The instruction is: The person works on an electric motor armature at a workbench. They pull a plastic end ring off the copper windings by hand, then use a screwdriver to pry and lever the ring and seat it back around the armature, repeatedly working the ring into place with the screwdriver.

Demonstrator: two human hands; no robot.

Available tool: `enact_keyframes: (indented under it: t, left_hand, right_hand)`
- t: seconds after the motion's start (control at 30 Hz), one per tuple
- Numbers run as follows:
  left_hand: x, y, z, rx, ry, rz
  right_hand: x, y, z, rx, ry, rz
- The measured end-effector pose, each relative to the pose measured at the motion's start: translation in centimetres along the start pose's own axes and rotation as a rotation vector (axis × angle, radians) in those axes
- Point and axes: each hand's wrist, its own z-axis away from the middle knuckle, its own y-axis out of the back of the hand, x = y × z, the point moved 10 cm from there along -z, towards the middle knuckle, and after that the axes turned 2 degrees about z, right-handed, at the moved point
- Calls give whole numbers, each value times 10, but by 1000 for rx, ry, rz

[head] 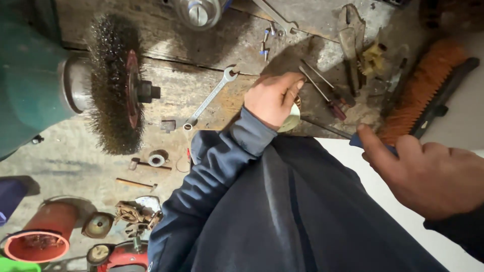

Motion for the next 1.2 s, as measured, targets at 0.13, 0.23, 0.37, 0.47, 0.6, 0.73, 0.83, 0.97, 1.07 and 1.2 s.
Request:
enact_keyframes:
  t: [0.13, 0.23, 0.37, 0.47, 0.6, 0.73, 0.83, 0.97, 1.07, 1.2]
  left_hand:
    - [-11, 0, -3, -42, 73, 72]
    - [-10, 3, -6, -47, 138, 101]
    - [-13, 5, -6, -62, 205, 131]
    - [-16, 4, -6, -77, 228, 119]
    - [-20, 2, -4, -77, 246, 168]
    - [-17, 3, -5, -54, 208, 156]
    - [-18, 5, -3, -62, 239, 155]
    - [-15, 4, -3, -60, 210, 178]
    - [-12, 3, -3, -66, 193, 171]
    - [-13, -1, -5, -75, 184, 168]
  right_hand:
    - [1, -2, 4, 61, -9, -25]
    - [0, -8, 9, 90, -14, -62]
    - [1, -5, 15, 185, -57, -53]
    - [1, -5, 22, 278, -110, -48]
    - [4, -2, 17, 230, -158, -137]
    - [6, -5, 15, 202, -196, -254]
    - [5, -5, 16, 195, -212, -280]
    - [2, -23, 18, 142, -216, -345]
    - [-3, -26, 24, 204, -238, -320]
    - [-6, -30, 34, 280, -303, -400]
